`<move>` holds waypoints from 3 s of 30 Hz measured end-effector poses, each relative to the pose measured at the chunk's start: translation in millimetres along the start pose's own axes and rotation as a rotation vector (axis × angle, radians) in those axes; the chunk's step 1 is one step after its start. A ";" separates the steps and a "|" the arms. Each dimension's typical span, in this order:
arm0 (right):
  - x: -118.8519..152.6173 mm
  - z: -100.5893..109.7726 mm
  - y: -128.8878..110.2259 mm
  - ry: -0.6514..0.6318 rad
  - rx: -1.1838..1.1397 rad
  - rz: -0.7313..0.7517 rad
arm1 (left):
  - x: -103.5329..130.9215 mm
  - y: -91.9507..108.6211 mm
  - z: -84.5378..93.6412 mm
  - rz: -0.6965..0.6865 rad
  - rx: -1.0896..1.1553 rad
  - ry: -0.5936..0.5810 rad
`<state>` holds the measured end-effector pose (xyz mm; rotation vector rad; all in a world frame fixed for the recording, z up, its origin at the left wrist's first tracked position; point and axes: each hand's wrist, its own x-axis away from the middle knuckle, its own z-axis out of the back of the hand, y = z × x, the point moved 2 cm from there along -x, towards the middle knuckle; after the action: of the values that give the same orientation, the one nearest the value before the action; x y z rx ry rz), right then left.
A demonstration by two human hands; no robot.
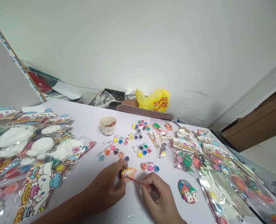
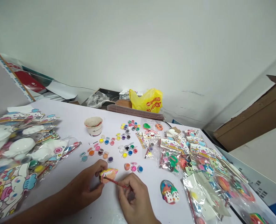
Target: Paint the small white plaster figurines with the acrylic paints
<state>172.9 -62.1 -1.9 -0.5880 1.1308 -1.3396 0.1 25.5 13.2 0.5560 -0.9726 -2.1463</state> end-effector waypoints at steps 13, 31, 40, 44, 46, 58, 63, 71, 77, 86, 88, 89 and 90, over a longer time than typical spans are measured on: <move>0.1 0.9 0.3 -0.019 0.008 -0.005 | -0.9 0.7 -0.1 0.006 -0.011 0.000; -0.2 1.7 0.4 -0.078 0.062 -0.003 | 0.0 -3.1 -3.1 -0.003 -0.012 -0.005; 0.6 -0.5 1.2 -0.063 0.023 -0.002 | -0.9 -0.3 -1.5 -0.013 -0.047 -0.040; 0.7 -0.3 1.7 -0.055 0.020 -0.001 | -0.2 -0.9 -1.3 -0.019 -0.043 -0.040; 0.7 0.3 2.1 -0.049 0.021 -0.005 | 0.2 -1.1 -1.2 -0.018 -0.044 -0.037; 0.9 1.6 1.4 -0.042 0.009 -0.027 | 0.3 -1.6 -3.5 -0.011 -0.040 0.007; 0.5 1.4 1.7 -0.039 0.012 -0.044 | 1.1 -1.8 -4.5 -0.023 -0.044 0.018; 0.2 2.8 3.7 -0.018 0.010 -0.045 | 0.0 1.2 -1.0 -0.031 -0.046 -0.015; 0.2 3.1 3.7 -0.040 0.007 -0.061 | 1.1 0.6 -1.7 -0.025 -0.040 0.014; 0.2 3.0 3.9 -0.056 -0.010 -0.070 | 1.0 1.6 0.5 -0.008 -0.049 -0.029; 0.1 2.4 3.5 -0.060 -0.006 -0.058 | 1.1 1.4 0.7 -0.014 -0.049 -0.036; 0.0 2.2 3.3 -0.061 -0.006 -0.054 | 1.1 1.2 0.7 -0.016 -0.047 -0.036; 0.0 2.0 3.2 -0.058 -0.004 -0.055 | 1.1 1.0 0.6 -0.017 -0.047 -0.038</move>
<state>176.1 -62.0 -3.9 -0.6616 1.0774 -1.3593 -0.5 24.5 14.3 0.5039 -0.9385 -2.1959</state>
